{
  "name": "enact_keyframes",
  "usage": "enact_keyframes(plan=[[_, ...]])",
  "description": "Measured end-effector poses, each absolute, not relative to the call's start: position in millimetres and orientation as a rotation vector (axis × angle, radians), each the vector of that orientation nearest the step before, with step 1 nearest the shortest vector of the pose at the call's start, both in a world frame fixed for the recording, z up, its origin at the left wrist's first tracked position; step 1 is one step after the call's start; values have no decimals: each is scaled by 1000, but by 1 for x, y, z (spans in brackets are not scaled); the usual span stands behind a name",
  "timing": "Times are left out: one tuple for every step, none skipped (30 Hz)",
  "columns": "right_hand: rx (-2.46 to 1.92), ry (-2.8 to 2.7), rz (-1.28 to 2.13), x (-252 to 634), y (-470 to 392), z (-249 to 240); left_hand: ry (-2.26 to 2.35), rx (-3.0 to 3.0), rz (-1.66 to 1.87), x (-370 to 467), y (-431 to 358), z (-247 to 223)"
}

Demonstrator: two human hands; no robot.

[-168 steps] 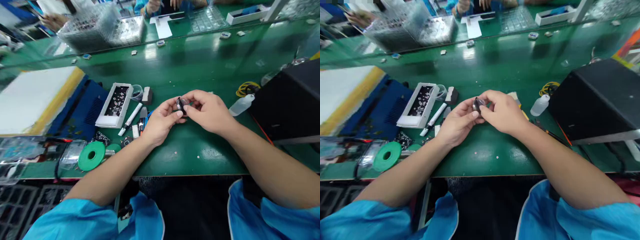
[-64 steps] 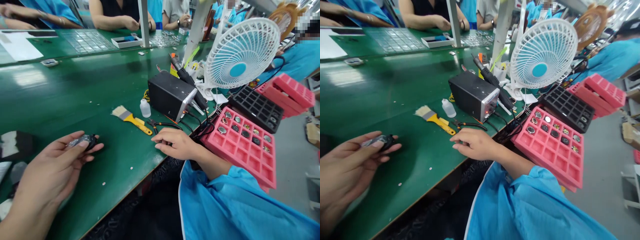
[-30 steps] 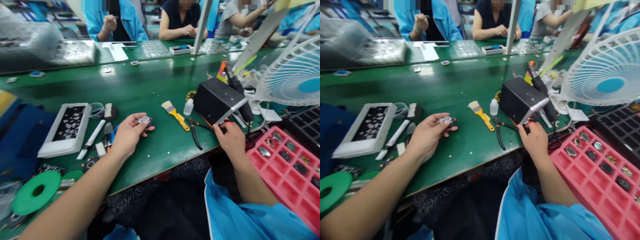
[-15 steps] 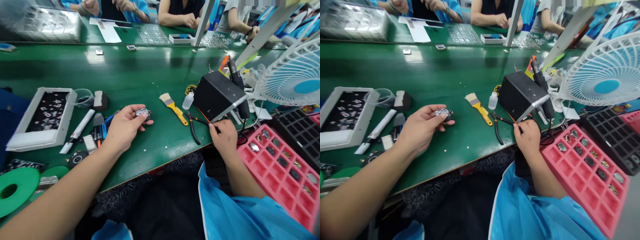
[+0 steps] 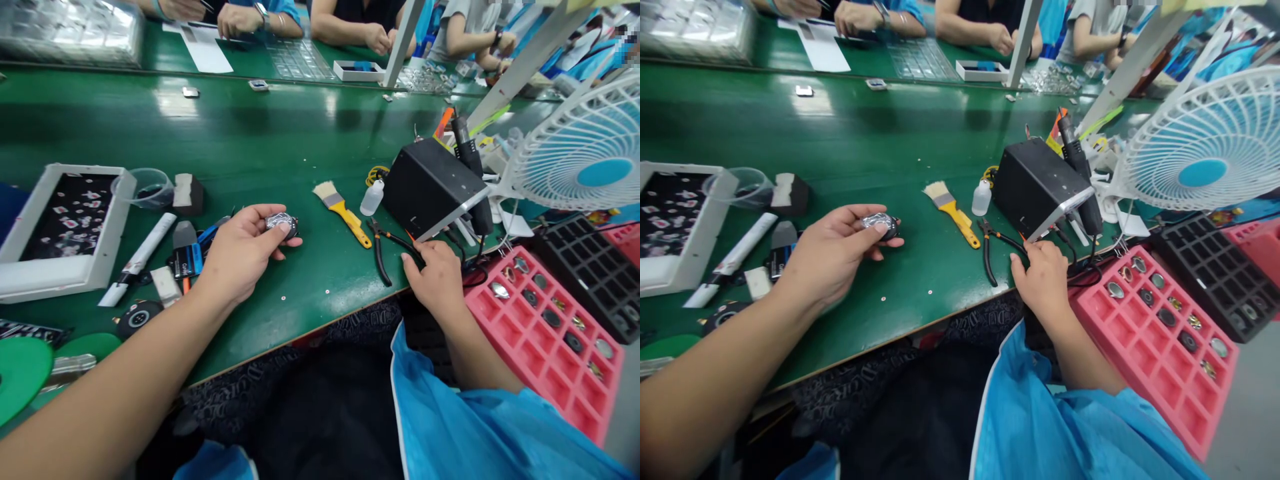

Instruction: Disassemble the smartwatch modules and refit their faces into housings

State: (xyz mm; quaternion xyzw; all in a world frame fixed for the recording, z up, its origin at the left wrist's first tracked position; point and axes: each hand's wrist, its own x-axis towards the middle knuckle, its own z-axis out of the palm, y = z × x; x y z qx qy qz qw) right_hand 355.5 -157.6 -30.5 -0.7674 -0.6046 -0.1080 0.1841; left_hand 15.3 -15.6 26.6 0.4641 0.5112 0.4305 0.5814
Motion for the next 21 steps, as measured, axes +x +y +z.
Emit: enact_keyframes(plan=[[-2174, -1706, -292, 354, -158, -30, 1194, 1083, 1009, 15, -16, 26], [-2184, -1708, -281, 353, -159, -29, 1195, 1084, 1012, 16, -16, 26], [-2193, -1709, -273, 352, -160, -28, 1197, 1084, 1013, 16, -15, 26], [-2202, -1709, -266, 351, -161, -27, 1200, 1083, 1012, 16, -15, 26], [-2209, -1709, -260, 351, -162, -26, 1203, 1081, 1012, 16, -15, 25], [-2215, -1710, -255, 350, -162, -26, 1205, 1079, 1011, 16, -15, 25], [-2219, -1711, -251, 350, -163, -25, 1206, 1077, 1012, 16, -14, 25], [-2221, -1712, -245, 350, -163, -24, 1205, 1077, 1009, 16, -14, 25], [-2221, -1716, -239, 351, -162, -24, 1204, 1077, 1005, 16, -14, 26], [-2219, -1719, -230, 351, -162, -23, 1203, 1078, 999, 16, -15, 26], [-2214, -1725, -220, 352, -161, -22, 1204, 1080, 995, 16, -15, 27], [-2206, -1731, -209, 354, -161, -21, 1204, 1081, 992, 16, -15, 27], [-2195, -1738, -197, 355, -161, -19, 1205, 1082, 992, 16, -16, 28], [-2184, -1743, -185, 357, -161, -18, 1206, 1082, 993, 17, -16, 29], [-2172, -1745, -176, 358, -161, -17, 1206, 1083, 995, 17, -16, 30], [-2162, -1744, -169, 360, -161, -17, 1206, 1084, 997, 17, -17, 30], [-2154, -1743, -164, 361, -161, -16, 1205, 1083, 997, 17, -17, 30], [-2148, -1743, -161, 362, -161, -16, 1205, 1080, 997, 17, -17, 31], [-2143, -1749, -159, 362, -160, -16, 1206, 1076, 999, 17, -17, 31], [-2136, -1762, -155, 363, -159, -16, 1208, 1071, 999, 18, -18, 31], [-2129, -1779, -150, 364, -159, -15, 1210, 1066, 998, 18, -18, 31]])
